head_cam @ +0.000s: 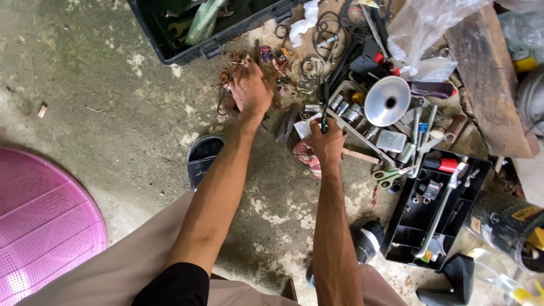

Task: Repairing small electronic components and wiring on the floor

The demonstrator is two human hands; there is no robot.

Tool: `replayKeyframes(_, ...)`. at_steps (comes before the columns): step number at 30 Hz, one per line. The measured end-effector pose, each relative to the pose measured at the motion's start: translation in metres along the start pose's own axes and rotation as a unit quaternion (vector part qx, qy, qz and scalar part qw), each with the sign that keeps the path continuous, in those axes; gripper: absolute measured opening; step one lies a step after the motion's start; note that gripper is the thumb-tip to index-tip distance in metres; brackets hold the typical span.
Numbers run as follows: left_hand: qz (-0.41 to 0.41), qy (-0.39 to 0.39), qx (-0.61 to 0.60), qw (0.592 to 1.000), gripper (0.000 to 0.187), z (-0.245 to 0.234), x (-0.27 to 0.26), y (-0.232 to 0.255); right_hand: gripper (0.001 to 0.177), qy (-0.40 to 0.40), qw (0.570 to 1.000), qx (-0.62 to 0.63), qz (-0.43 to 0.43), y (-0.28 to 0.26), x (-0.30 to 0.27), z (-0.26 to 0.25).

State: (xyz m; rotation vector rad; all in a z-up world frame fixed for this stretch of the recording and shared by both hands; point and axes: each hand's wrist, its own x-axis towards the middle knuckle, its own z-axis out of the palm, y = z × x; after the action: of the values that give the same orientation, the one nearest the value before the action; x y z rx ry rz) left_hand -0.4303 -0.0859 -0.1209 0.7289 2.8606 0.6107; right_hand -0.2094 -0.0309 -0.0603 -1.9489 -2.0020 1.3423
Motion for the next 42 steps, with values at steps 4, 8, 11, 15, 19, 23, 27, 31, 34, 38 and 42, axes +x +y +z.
replayKeyframes(4,-0.063,-0.036,-0.143,0.987,0.026,-0.033,-0.004,0.014,0.035,0.022,0.999,0.028,-0.008,-0.002,-0.009,-0.012)
replayKeyframes(8,-0.175,-0.127,-0.316,0.924,0.025,-0.031,-0.023,0.029,0.036,0.042,0.997,0.053,-0.049,-0.027,-0.037,-0.03)
replayKeyframes(11,-0.254,-0.22,-0.491,0.804,0.023,-0.06,-0.054,0.054,0.025,0.042,0.991,0.05,-0.119,-0.015,-0.042,-0.031)
replayKeyframes(15,-0.266,-0.321,-0.666,0.619,0.016,-0.057,-0.083,0.065,0.014,0.076,0.952,0.039,-0.296,-0.017,-0.05,-0.041)
replayKeyframes(19,-0.261,-0.365,-0.685,0.575,0.025,-0.064,-0.105,0.086,0.015,0.128,0.933,0.007,-0.335,0.004,-0.043,-0.068)
replayKeyframes(23,-0.246,-0.393,-0.666,0.584,0.029,-0.069,-0.127,0.091,0.013,0.165,0.941,-0.002,-0.295,0.03,-0.04,-0.09)
replayKeyframes(27,-0.242,-0.404,-0.672,0.572,0.032,-0.075,-0.139,0.091,0.02,0.188,0.944,0.047,-0.268,0.037,-0.051,-0.115)
replayKeyframes(31,-0.228,-0.399,-0.673,0.58,0.029,-0.105,-0.136,0.093,0.017,0.13,0.952,0.048,-0.272,0.026,-0.078,-0.106)
replayKeyframes(34,-0.214,-0.405,-0.676,0.577,0.027,-0.103,-0.138,0.094,0.019,0.074,0.955,0.07,-0.279,0.037,-0.075,-0.098)
replayKeyframes(38,-0.23,-0.428,-0.639,0.597,0.025,-0.102,-0.152,0.102,0.018,0.166,0.96,0.003,-0.225,0.054,-0.065,-0.113)
replayKeyframes(42,-0.218,-0.442,-0.635,0.594,0.026,-0.101,-0.165,0.119,0.018,0.228,0.953,0.042,-0.196,0.049,-0.073,-0.143)
